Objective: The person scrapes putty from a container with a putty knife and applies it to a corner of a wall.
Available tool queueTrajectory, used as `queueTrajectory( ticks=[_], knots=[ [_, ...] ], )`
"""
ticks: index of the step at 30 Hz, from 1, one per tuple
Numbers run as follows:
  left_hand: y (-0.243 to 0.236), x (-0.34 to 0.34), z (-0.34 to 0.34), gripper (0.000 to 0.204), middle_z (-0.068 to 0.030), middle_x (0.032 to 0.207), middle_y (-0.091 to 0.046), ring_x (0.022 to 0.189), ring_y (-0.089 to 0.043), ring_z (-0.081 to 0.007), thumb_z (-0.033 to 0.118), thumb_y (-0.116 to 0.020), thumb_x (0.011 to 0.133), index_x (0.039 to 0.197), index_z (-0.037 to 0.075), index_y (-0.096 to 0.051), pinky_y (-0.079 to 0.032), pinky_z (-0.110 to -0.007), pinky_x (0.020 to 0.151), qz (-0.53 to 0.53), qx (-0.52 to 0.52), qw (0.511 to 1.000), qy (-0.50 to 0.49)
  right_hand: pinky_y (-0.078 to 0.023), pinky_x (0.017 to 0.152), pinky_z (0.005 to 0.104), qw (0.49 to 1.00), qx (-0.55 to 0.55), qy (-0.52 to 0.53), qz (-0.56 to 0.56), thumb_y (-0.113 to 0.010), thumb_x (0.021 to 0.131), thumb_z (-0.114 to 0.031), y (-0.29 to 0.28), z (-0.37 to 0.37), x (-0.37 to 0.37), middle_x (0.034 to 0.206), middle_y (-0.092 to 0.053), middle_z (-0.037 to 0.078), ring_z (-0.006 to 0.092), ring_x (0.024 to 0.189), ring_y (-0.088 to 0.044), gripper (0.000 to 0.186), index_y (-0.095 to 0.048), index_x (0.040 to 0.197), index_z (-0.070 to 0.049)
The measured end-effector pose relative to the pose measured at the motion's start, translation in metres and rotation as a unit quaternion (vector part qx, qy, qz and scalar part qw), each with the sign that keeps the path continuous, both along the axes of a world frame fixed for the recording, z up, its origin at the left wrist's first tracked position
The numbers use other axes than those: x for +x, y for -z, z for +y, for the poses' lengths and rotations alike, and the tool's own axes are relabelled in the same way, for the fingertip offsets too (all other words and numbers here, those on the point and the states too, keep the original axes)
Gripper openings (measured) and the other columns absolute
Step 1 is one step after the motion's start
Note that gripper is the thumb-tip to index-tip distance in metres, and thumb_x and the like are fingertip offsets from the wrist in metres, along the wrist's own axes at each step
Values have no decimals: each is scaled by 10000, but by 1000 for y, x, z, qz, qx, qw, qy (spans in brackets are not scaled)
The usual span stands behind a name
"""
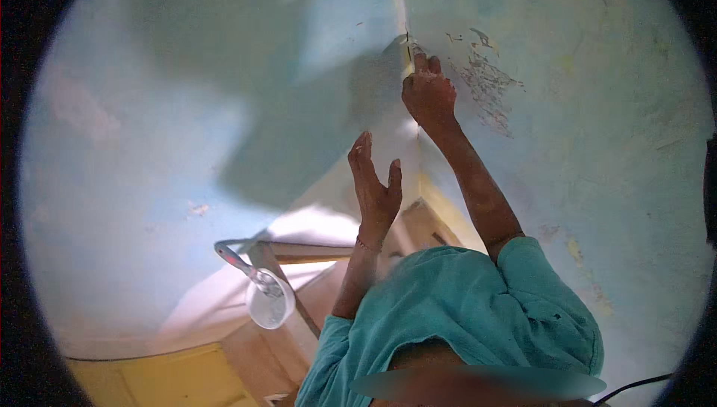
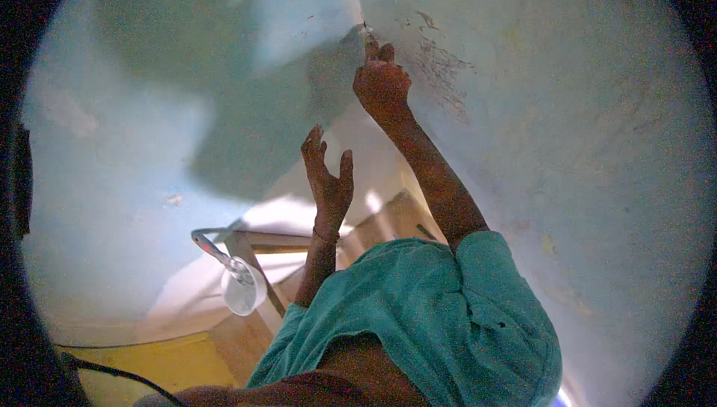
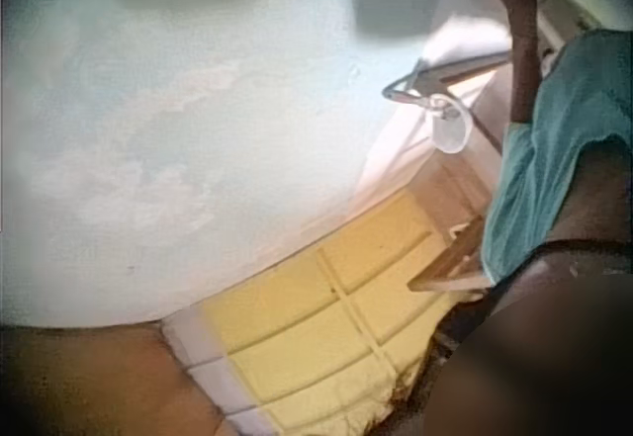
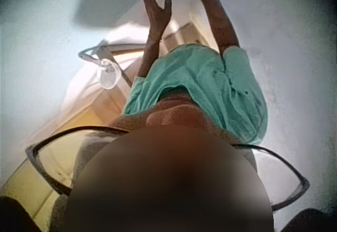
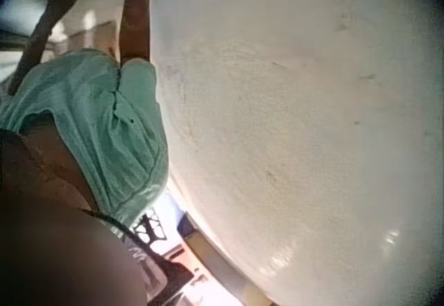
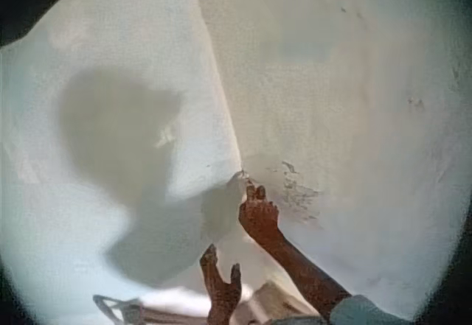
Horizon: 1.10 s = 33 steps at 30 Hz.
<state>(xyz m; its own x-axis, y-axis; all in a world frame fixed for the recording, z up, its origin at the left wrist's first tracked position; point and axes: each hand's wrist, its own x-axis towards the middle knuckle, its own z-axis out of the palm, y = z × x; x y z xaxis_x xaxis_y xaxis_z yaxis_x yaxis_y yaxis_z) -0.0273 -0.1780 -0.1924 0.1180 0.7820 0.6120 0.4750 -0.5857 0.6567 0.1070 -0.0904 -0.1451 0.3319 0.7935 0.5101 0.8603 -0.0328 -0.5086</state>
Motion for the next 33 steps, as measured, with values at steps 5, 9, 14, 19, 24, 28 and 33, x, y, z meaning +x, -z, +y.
queueTrajectory(
  ticks=[5,9,14,19,24,28,33],
  knots=[
    [-11,6,23,538,-224,1185,-330,1093,-323,-362,72,-527,747,1207,-31,-268,-285,-423,912,16,17,999,29,-472,557,444,999,35,23,4,-485,709,-135,5,15,0,931,-478,179,356,639,-559,376,-406,1063,-40],
    [-9,5,36,499,-168,1176,-331,1095,-354,-290,63,-534,757,1202,20,-312,-354,-388,879,30,24,999,24,-469,567,450,999,27,24,35,-482,717,-141,5,21,-4,938,-486,179,362,653,-558,367,-399,1063,-51],
    [-3,-2,43,495,-172,1176,-329,1095,-354,-293,64,-533,759,1200,20,-313,-355,-393,877,53,13,997,45,-464,551,459,996,49,27,71,-484,721,-141,2,24,-9,918,-498,184,367,635,-554,400,-386,1100,-63],
    [2,-4,48,504,-172,1177,-327,1095,-358,-296,58,-529,758,1206,24,-302,-360,-394,872,51,8,996,67,-463,551,457,996,38,36,72,-481,729,-139,5,28,-12,921,-509,165,357,626,-558,460,-350,1170,-115],
    [1,-5,50,515,-169,1181,-321,1099,-358,-291,41,-528,752,1211,29,-294,-369,-386,868,26,-43,994,96,-443,602,492,998,-19,9,61,-394,763,-167,8,27,-14,993,-474,208,360,677,-564,587,-153,1299,-165],
    [8,-5,54,517,-202,1187,-295,1074,-352,-322,88,-496,769,1216,-18,-259,-363,-379,858,31,-67,992,104,-453,579,467,999,-44,23,7,-400,756,-138,21,30,-10,944,-515,198,323,668,-574,637,-99,1316,-185],
    [11,-6,56,511,-197,1191,-293,1080,-350,-312,98,-484,780,1219,-17,-249,-368,-384,853,47,-70,990,115,-460,498,427,995,-74,41,-44,-450,744,-136,31,40,-8,737,-572,142,274,599,-580,673,-98,1316,-163]
  ],
)
